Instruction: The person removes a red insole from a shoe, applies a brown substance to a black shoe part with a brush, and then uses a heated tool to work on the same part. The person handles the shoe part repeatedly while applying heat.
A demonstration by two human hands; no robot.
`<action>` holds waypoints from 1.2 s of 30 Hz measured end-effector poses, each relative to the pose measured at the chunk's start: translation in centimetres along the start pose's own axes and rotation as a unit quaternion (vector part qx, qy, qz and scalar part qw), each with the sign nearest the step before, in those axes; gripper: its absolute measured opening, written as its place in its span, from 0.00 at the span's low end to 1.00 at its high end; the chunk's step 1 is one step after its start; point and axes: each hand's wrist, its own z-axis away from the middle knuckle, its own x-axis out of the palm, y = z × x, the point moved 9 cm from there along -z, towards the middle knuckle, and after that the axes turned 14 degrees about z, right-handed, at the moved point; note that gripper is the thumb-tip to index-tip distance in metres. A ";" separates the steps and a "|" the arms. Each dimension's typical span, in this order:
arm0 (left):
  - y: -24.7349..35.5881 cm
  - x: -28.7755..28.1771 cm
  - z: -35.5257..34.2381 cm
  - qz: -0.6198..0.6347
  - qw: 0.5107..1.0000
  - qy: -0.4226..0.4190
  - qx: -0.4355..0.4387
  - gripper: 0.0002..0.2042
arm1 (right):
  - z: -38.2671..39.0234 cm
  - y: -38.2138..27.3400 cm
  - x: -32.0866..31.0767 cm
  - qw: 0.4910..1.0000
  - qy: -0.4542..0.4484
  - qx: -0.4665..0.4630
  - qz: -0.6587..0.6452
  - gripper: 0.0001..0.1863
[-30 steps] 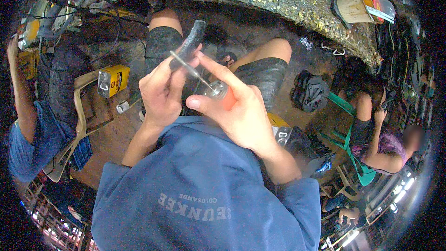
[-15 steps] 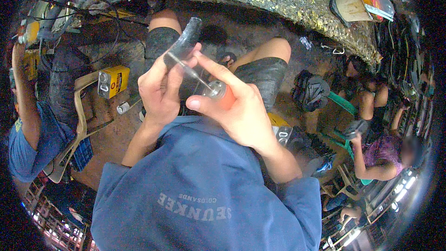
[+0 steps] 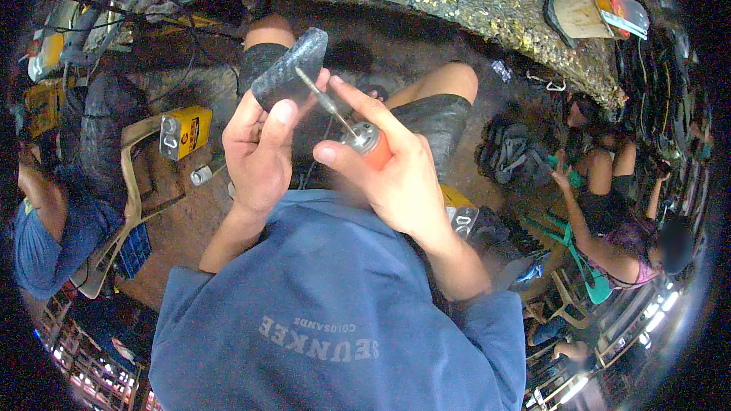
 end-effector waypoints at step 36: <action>0.2 -0.3 0.4 -0.070 0.998 0.009 -0.008 0.16 | 0.1 0.6 -0.6 0.999 0.034 -0.004 0.022 0.36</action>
